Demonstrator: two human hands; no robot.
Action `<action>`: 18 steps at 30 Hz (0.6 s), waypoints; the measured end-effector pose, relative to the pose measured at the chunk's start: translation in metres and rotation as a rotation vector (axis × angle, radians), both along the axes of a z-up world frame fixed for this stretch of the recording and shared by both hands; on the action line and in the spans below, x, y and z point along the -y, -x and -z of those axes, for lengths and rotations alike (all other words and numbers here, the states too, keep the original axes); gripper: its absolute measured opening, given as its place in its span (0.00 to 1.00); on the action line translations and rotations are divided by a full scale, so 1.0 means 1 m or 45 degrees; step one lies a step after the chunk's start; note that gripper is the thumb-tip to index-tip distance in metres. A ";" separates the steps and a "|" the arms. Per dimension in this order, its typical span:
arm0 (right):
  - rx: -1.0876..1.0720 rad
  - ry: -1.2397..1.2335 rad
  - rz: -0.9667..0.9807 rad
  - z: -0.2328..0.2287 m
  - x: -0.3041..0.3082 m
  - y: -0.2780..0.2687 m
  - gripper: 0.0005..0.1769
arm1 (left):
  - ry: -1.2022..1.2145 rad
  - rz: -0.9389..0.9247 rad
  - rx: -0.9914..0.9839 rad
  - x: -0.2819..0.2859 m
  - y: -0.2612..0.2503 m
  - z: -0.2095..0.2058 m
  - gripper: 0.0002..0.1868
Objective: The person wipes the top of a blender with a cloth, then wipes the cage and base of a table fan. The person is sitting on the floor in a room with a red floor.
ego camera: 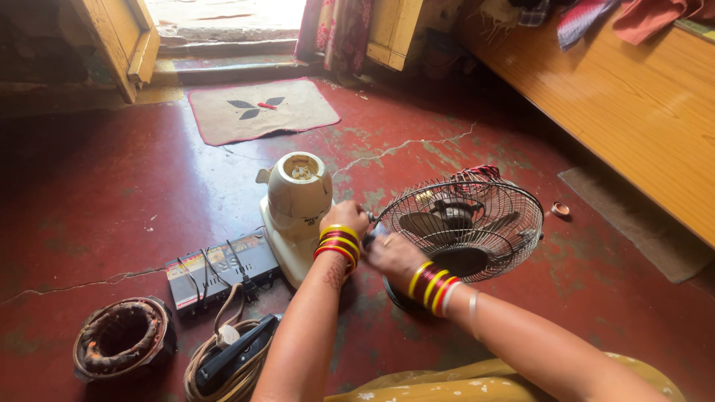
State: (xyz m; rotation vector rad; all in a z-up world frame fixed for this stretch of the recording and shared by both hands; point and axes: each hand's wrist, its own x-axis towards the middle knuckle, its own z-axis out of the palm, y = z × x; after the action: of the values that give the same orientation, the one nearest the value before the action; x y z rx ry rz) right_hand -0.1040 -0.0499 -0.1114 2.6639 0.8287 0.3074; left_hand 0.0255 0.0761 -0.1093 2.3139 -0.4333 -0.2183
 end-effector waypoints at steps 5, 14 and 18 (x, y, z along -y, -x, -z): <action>0.217 -0.097 0.058 -0.037 -0.002 0.019 0.27 | 0.313 0.002 0.223 0.006 0.015 -0.023 0.14; 0.128 0.116 0.015 0.000 0.008 0.021 0.20 | 0.218 0.270 0.657 0.030 0.021 -0.047 0.21; -0.033 0.249 0.468 -0.030 0.016 0.020 0.16 | 0.000 0.474 0.638 0.052 0.008 -0.043 0.27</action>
State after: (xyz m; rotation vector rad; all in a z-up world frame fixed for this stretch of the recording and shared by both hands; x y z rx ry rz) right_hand -0.1237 -0.0657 -0.0815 2.5709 0.3415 0.0938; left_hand 0.0179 0.0240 -0.0661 2.2582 -1.1148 0.1925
